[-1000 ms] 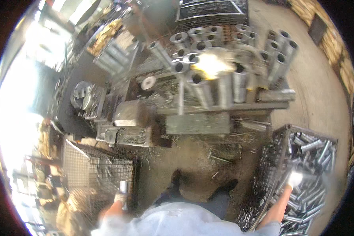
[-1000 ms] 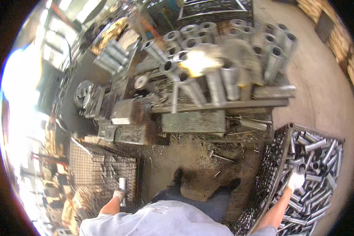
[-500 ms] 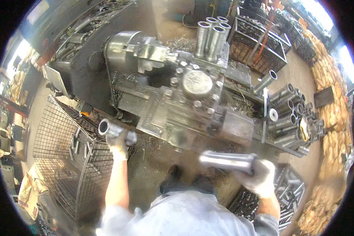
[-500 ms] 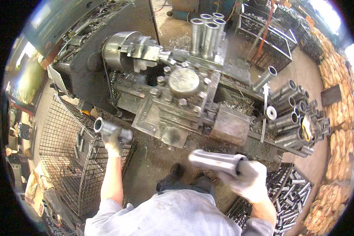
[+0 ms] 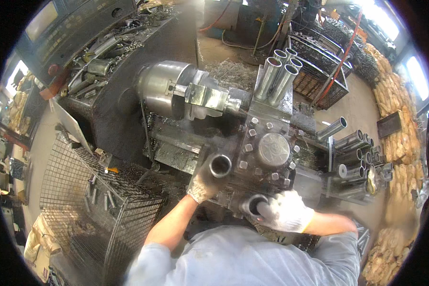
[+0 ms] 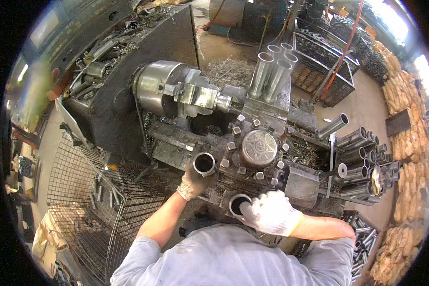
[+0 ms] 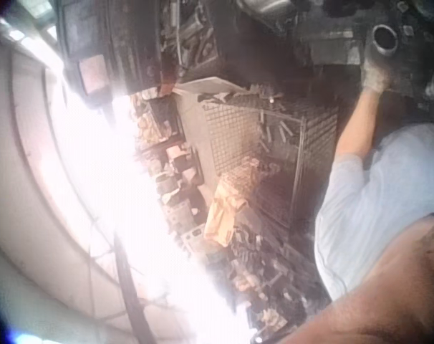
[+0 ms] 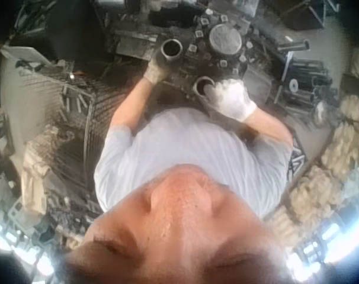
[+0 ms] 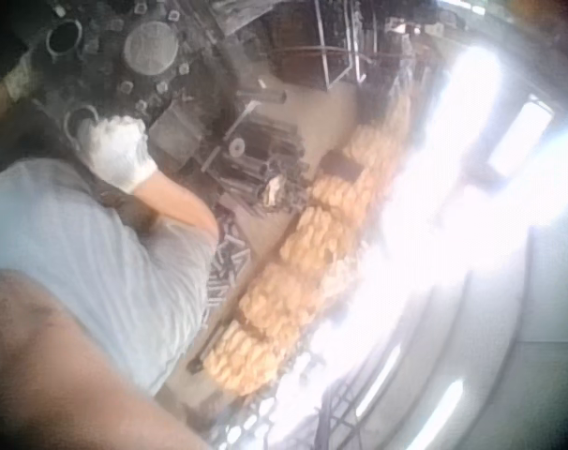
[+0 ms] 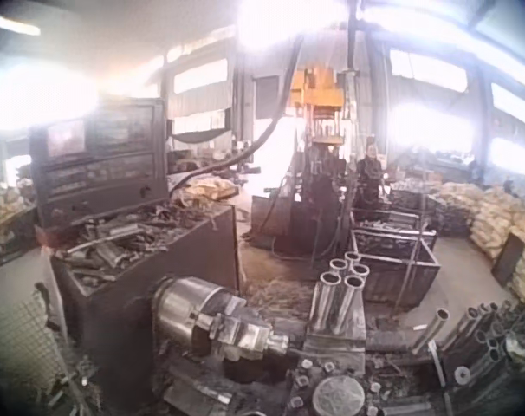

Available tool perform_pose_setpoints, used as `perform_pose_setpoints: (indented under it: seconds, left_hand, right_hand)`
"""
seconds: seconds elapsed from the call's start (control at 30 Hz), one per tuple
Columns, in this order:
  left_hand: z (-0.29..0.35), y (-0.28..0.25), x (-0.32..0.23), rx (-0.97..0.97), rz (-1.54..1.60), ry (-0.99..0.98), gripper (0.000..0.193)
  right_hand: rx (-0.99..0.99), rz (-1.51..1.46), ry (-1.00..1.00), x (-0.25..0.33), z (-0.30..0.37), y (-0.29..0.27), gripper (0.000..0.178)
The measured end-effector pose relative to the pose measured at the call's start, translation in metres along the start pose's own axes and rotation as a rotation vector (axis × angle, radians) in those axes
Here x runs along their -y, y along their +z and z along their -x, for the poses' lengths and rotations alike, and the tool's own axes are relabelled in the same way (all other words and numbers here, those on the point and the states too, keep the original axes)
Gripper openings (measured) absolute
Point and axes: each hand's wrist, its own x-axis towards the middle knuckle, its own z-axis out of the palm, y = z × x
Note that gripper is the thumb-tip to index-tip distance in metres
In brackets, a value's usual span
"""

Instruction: The person repeatedly picks up cylindrical metal parts from a bin, inserts them into a lathe chuck, operates the machine, removes the parts, and places them into a wire basket. The cycle continues throughout the clip.

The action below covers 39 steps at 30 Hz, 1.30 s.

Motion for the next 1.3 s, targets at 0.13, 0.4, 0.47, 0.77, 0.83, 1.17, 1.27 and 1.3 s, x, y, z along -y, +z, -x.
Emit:
perform_pose_setpoints:
  seconds: [0.13,0.4,0.47,0.77,0.83,1.17,1.27,1.3]
  left_hand:
    - [-0.003,-0.032,-0.01,0.129,-0.019,0.074,0.072]
    - [-0.118,-0.178,-0.014,-0.389,-0.686,0.524,0.09]
    - [-0.166,-0.193,-0.018,-0.257,-0.974,0.425,0.103]
    - [-0.241,-0.219,-0.07,0.203,-1.12,0.26,0.105]
    - [-0.242,-0.221,-0.064,0.209,-1.11,0.301,0.108]
    - [-0.286,-0.222,-0.1,0.494,-0.955,-0.07,0.11]
    - [-0.256,-0.212,-0.076,0.143,-0.994,0.16,0.099]
    - [-0.24,-0.209,-0.06,0.036,-0.973,0.251,0.093]
  right_hand:
    - [0.17,-0.014,0.036,0.014,-0.003,-0.007,0.032]
    - [0.242,-0.301,0.354,0.026,-0.027,-0.101,0.037]
    - [-0.051,-0.179,0.273,-0.009,-0.056,-0.133,0.028]
    - [0.616,-0.115,0.581,-0.226,-0.235,-0.012,0.043]
    - [0.738,-0.068,0.339,-0.249,-0.217,-0.007,0.032]
    - [0.219,0.423,0.579,-0.177,-0.293,-0.106,0.033]
    - [0.711,0.029,0.58,-0.162,-0.275,-0.073,0.03]
    - [0.706,-0.069,0.542,-0.158,-0.265,-0.061,0.031]
